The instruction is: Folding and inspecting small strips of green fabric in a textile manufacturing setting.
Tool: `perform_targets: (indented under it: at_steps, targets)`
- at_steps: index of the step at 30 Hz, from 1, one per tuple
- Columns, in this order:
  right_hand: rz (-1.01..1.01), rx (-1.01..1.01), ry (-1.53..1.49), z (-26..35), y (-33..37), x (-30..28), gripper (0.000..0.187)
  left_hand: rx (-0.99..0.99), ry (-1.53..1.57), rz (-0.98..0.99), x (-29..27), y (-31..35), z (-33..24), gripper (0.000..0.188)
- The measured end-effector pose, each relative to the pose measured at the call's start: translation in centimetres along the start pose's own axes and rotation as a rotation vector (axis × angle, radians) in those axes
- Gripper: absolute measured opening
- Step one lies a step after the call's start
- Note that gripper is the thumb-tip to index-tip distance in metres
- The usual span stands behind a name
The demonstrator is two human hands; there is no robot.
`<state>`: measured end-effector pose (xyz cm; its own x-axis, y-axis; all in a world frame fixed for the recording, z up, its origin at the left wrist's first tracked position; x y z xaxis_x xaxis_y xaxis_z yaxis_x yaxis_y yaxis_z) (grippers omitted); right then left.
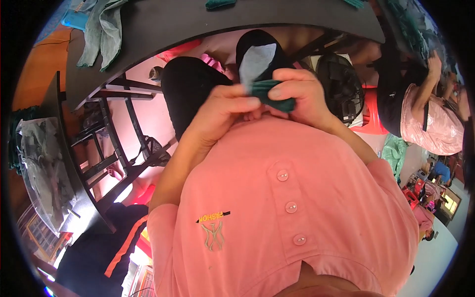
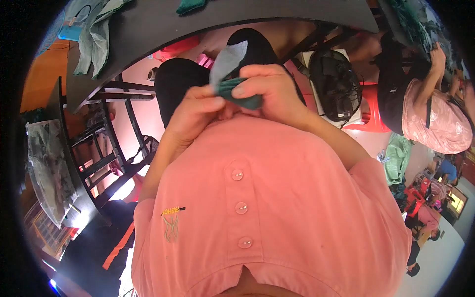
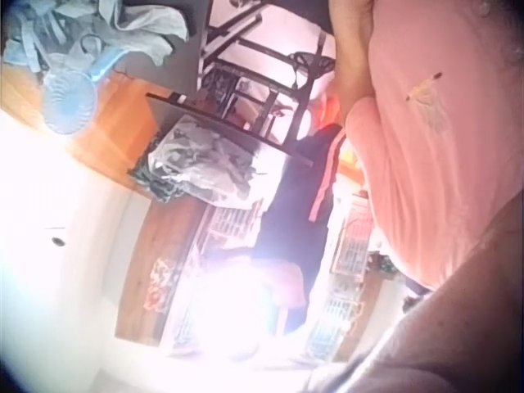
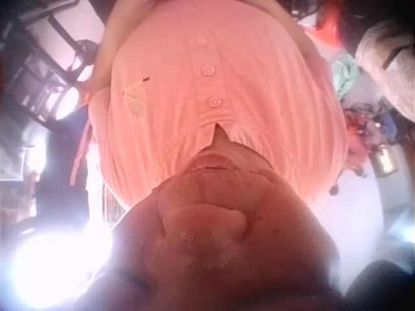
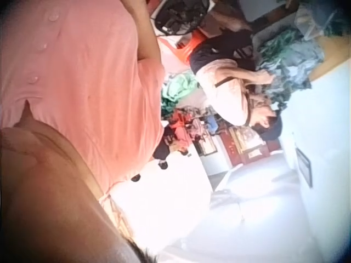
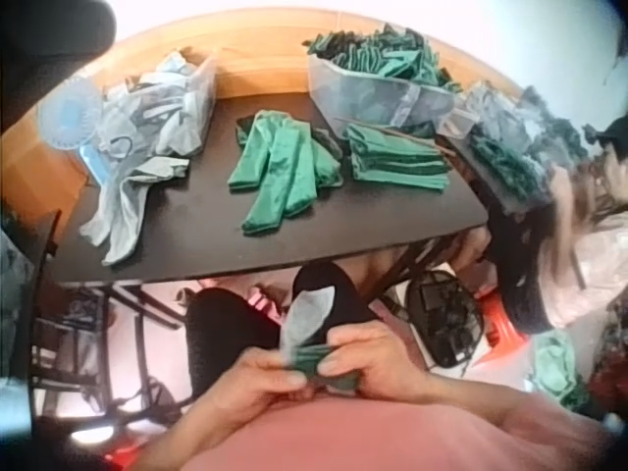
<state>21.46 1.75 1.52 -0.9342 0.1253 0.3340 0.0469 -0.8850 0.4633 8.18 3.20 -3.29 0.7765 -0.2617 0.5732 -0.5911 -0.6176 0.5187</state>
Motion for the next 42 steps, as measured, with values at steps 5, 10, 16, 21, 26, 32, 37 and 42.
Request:
perform_targets:
  at_steps: [5, 10, 16, 21, 26, 32, 37, 42]
  targets:
    - [-0.082, -0.198, 0.472, 3.8, 0.1, -3.3, 0.028, 0.234, 0.004, -0.309, -4.6, 0.3, -1.4, 0.016]
    - [0.001, -0.366, 0.774, 4.4, 0.1, -1.3, 0.028, 0.257, -0.324, -0.241, 1.0, -0.8, -3.7, 0.024]
    - [0.039, -0.553, 0.767, 4.1, 0.5, -0.7, 0.022, -0.038, -0.137, -0.06, 2.0, -3.0, -0.4, 0.019]
    - [0.081, -0.888, 0.913, 5.4, 2.3, 0.7, 0.02, -0.096, -0.019, -0.05, 1.8, -3.6, 0.6, 0.009]
    - [0.011, -0.945, 0.919, 4.8, 3.1, -0.2, 0.025, 0.074, 0.192, -0.153, 1.8, -3.2, -1.1, 0.009]
    - [-0.044, -0.797, 0.762, 2.1, 2.4, -1.6, 0.026, 0.137, 0.293, -0.185, 3.2, -2.7, -2.3, 0.006]
    - [-0.098, -0.846, 0.695, 3.2, 2.8, -1.9, 0.02, 0.42, -0.189, -0.335, 3.9, -2.2, -2.0, 0.014]
    - [-0.025, -0.914, 0.672, 3.2, 3.7, -0.7, 0.018, 0.573, -0.384, -0.311, 4.3, -1.7, -2.7, 0.013]
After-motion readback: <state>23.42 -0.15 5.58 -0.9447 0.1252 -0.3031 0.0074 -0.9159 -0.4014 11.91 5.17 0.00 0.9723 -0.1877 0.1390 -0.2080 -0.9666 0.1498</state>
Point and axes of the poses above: each hand's wrist, its own y-axis away from the middle knuckle, its own x-axis out of the palm, z = x × y, the point moved 7 cm from there along -y, towards the middle knuckle, and after that the axes turned 11 degrees about -z, right-handed, at the moved point
